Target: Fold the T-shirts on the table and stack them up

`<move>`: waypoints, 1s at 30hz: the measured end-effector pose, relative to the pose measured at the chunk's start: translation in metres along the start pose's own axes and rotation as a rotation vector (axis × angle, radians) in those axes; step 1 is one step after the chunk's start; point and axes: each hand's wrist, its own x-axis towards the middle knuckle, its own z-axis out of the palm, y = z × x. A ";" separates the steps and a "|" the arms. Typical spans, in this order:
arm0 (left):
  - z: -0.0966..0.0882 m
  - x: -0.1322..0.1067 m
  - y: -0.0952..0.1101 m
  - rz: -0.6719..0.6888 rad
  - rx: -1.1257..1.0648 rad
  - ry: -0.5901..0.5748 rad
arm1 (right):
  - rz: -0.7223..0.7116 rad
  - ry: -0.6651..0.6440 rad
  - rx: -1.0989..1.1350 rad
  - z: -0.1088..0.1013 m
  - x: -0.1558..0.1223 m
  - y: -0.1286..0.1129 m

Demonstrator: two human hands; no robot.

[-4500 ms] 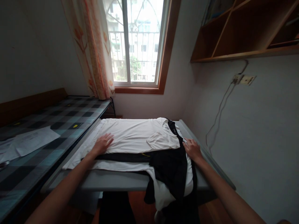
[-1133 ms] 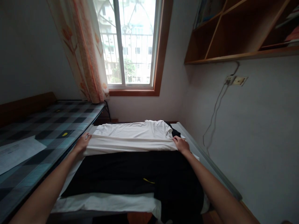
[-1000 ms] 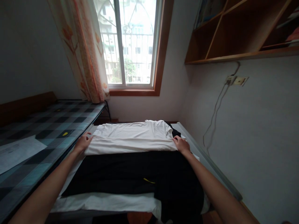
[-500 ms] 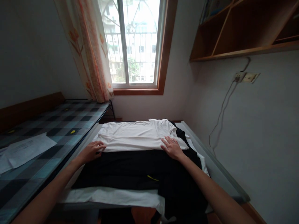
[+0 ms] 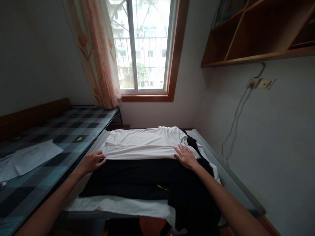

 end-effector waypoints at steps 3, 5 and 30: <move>0.001 0.016 0.009 -0.021 -0.069 0.105 | -0.006 0.003 -0.005 -0.001 -0.001 -0.001; 0.006 0.030 0.015 -0.025 -0.100 0.168 | -0.009 0.008 -0.010 -0.001 -0.001 -0.002; 0.073 0.106 0.063 -0.010 -0.128 0.003 | -0.032 0.092 0.045 0.007 -0.009 0.001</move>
